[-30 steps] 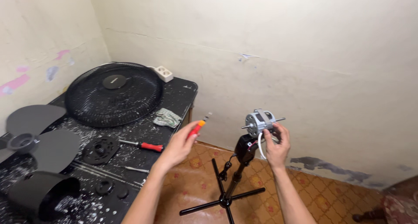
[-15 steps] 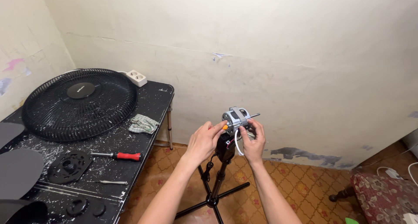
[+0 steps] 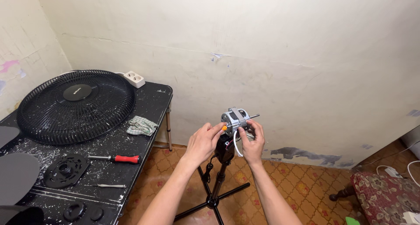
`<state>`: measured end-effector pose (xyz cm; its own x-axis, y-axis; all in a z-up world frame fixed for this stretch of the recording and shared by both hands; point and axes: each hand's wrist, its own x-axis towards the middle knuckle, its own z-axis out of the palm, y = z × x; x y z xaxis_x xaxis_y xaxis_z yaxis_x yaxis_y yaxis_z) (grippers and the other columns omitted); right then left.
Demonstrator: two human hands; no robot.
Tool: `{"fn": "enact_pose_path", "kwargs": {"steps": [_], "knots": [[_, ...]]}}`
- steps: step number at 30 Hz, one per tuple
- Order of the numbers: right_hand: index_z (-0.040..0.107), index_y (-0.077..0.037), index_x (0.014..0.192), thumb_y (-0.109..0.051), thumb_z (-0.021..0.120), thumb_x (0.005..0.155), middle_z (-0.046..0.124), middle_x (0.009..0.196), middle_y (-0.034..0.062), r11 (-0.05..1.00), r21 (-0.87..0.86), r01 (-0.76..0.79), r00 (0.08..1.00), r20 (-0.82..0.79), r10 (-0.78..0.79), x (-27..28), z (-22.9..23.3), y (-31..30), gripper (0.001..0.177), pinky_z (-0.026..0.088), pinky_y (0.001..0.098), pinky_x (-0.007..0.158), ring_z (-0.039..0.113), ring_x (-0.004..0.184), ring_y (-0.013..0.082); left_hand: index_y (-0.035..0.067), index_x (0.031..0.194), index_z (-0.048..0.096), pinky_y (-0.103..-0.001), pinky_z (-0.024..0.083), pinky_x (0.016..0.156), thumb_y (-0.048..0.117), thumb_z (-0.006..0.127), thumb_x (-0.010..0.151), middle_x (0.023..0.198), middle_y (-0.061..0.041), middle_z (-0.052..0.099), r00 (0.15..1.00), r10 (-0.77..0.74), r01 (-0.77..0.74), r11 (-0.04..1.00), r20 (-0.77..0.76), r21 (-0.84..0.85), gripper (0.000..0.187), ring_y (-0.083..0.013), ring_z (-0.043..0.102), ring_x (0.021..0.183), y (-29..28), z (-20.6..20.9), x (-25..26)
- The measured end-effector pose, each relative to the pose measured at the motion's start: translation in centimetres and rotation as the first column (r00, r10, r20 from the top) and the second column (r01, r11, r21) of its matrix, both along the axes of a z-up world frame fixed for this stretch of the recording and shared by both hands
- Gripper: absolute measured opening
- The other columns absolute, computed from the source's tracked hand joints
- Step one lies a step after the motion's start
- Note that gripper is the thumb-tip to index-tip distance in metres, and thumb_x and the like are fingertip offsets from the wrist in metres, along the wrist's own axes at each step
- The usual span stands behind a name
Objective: The person uses a screwdriver to tighten screws on the fan motor assembly mounted on a stand, then picks up a small white plastic part and places it on the table. They continue to adjust and tighten components on the motor with the screwdriver.
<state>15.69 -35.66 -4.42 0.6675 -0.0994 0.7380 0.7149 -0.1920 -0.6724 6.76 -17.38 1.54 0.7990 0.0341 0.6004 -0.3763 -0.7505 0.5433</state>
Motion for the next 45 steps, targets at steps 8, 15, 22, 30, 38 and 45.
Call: {"fn": "enact_pose_path", "kwargs": {"steps": [8,15,22,30,38,45], "knots": [[0.066,-0.004,0.122,-0.015,0.077,0.093,0.065,0.127,0.0073,1.000,-0.011,0.011,1.000,0.015,-0.011,0.1,-0.1,-0.2,0.033,0.053,0.0303,0.091,0.064,0.107,0.0162,0.027,0.129,0.067,-0.048,0.053,0.060,0.033,0.058,0.100,0.079,-0.010,0.058,0.998,0.045,-0.040,0.991,-0.035,0.127,0.031,-0.0332,0.066,0.070,-0.1,1.1,-0.3],[0.066,-0.003,0.122,-0.013,0.077,0.093,0.064,0.127,0.0076,1.000,0.014,-0.020,0.999,0.026,0.020,0.0,-0.2,0.0,0.033,0.053,0.0299,0.093,0.064,0.109,0.0159,0.028,0.130,0.068,-0.049,0.053,0.060,0.034,0.058,0.100,0.078,-0.010,0.059,0.998,0.040,-0.034,0.993,-0.053,0.112,0.032,-0.0336,0.066,0.069,0.1,1.3,-0.5],[0.066,-0.003,0.121,-0.013,0.077,0.092,0.064,0.126,0.0076,1.000,0.011,-0.026,0.999,0.026,0.025,-0.2,-0.1,0.0,0.033,0.054,0.0296,0.092,0.065,0.108,0.0157,0.027,0.129,0.069,-0.048,0.052,0.059,0.034,0.060,0.100,0.079,-0.010,0.058,0.999,0.036,-0.036,0.991,0.002,0.132,0.031,-0.0336,0.066,0.069,-0.2,1.2,-0.6],[0.067,-0.004,0.120,-0.015,0.078,0.091,0.066,0.125,0.0074,1.000,-0.009,-0.004,1.000,0.027,0.004,-0.5,0.1,-0.1,0.033,0.054,0.0296,0.089,0.065,0.104,0.0154,0.025,0.130,0.068,-0.047,0.053,0.059,0.033,0.059,0.100,0.080,-0.009,0.059,1.000,0.018,-0.017,0.996,-0.016,0.091,0.032,-0.0332,0.066,0.069,0.1,1.1,-1.0],[0.067,-0.003,0.121,-0.015,0.078,0.092,0.065,0.126,0.0079,1.000,-0.014,-0.012,1.000,0.024,0.013,-0.7,0.1,0.0,0.033,0.054,0.0299,0.090,0.065,0.105,0.0159,0.027,0.128,0.069,-0.048,0.052,0.059,0.034,0.059,0.100,0.078,-0.009,0.059,0.999,0.032,-0.030,0.995,-0.026,0.094,0.031,-0.0332,0.066,0.068,0.2,0.9,-1.3],[0.067,-0.003,0.120,-0.016,0.078,0.092,0.064,0.126,0.0082,1.000,-0.005,-0.018,1.000,0.025,0.018,-0.7,0.1,-0.2,0.033,0.054,0.0297,0.090,0.065,0.106,0.0159,0.025,0.127,0.070,-0.048,0.053,0.059,0.034,0.059,0.100,0.079,-0.010,0.059,1.000,0.023,-0.023,0.994,-0.003,0.103,0.030,-0.0340,0.066,0.069,0.1,1.0,-1.1]]}}
